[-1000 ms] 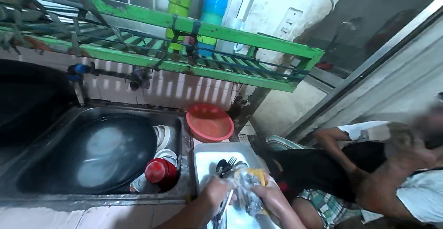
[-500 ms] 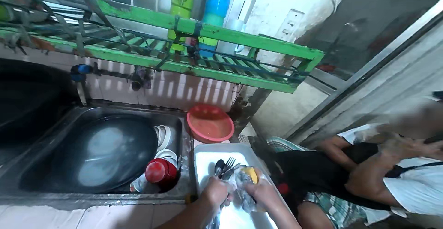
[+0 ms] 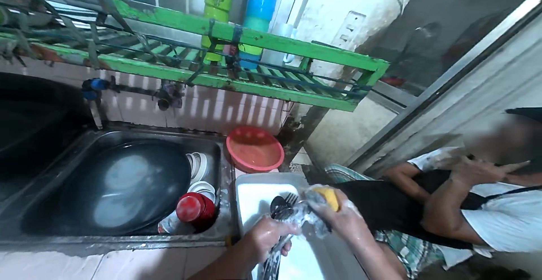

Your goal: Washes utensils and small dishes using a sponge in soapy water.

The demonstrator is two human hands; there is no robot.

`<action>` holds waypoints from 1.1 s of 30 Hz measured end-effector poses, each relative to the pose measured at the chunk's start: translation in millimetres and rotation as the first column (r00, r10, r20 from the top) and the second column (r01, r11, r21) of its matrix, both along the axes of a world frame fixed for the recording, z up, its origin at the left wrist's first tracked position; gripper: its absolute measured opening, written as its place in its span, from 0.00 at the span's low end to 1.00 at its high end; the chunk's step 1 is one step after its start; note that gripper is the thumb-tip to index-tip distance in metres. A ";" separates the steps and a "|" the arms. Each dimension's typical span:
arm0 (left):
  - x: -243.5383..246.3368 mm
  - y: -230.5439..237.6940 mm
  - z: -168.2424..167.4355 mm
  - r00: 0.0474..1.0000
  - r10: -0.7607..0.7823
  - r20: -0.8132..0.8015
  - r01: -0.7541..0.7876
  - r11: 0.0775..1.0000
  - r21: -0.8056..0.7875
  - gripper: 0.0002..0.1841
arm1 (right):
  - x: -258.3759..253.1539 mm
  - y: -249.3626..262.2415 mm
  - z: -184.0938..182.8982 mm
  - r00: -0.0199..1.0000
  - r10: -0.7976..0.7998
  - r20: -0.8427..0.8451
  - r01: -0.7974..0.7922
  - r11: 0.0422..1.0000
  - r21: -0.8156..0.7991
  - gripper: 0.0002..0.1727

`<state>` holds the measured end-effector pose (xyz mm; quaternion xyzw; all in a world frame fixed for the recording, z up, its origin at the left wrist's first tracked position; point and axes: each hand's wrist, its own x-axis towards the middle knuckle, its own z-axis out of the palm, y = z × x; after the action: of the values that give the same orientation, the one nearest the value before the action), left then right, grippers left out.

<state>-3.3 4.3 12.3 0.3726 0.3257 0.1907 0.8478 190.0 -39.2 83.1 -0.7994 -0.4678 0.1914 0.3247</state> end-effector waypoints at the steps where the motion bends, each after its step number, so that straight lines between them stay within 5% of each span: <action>1: 0.5 0.7 -1.9 0.999 0.028 -0.019 -0.027 0.999 0.019 0.09 | 5.7 -0.9 0.0 0.998 -0.064 -0.008 0.064 0.996 0.069 0.40; 5: 5.7 1.7 -4.2 0.983 0.161 -0.091 -0.159 0.987 0.027 0.12 | 22.6 1.3 -12.2 0.938 -0.201 -0.283 0.273 0.932 0.240 0.42; 9: 7.1 0.6 -2.5 0.966 0.251 -0.058 -0.251 0.968 0.009 0.08 | -32.4 -2.6 -39.7 0.897 -0.121 -0.424 0.184 0.977 0.111 0.34; 12: 3.6 -1.5 -0.5 0.962 0.272 -0.028 -0.273 0.962 0.001 0.06 | -46.4 -2.2 -47.0 0.912 -0.141 -0.386 0.145 0.989 -0.019 0.25; 17: 2.4 2.5 1.0 0.942 0.334 -0.040 -0.336 0.940 -0.056 0.07 | 1.4 6.4 4.6 0.971 -0.039 -0.235 -0.009 0.980 -0.200 0.27; 19: -0.3 2.5 0.8 0.932 0.361 0.021 -0.359 0.931 -0.071 0.10 | 12.5 9.4 18.7 0.984 0.103 -0.145 -0.158 0.878 -0.451 0.31; 21: 0.3 -0.6 1.8 0.928 0.359 0.103 -0.353 0.933 -0.074 0.14 | 1.9 13.1 21.9 0.950 0.294 -0.102 -0.282 0.675 -0.682 0.35; 24: 2.8 -7.0 4.3 0.967 0.232 0.104 -0.241 0.966 0.094 0.22 | -31.0 20.1 6.9 0.848 0.510 -0.147 -0.406 0.446 -0.797 0.33; 27: 1.2 -4.0 0.3 0.981 0.174 -0.080 -0.149 0.956 0.251 0.23 | -45.8 19.1 -12.7 0.799 0.582 -0.150 -0.440 0.396 -0.806 0.34; 33: 1.1 7.0 -3.9 0.895 0.445 0.018 -0.446 0.894 0.052 0.20 | -49.1 -13.6 -15.3 0.791 0.563 -0.239 -0.520 0.413 -0.748 0.34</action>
<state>-2.1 11.3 8.4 0.3106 0.3946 0.3895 0.7721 140.9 -52.7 67.7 -0.6672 -0.5752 0.4493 -0.1487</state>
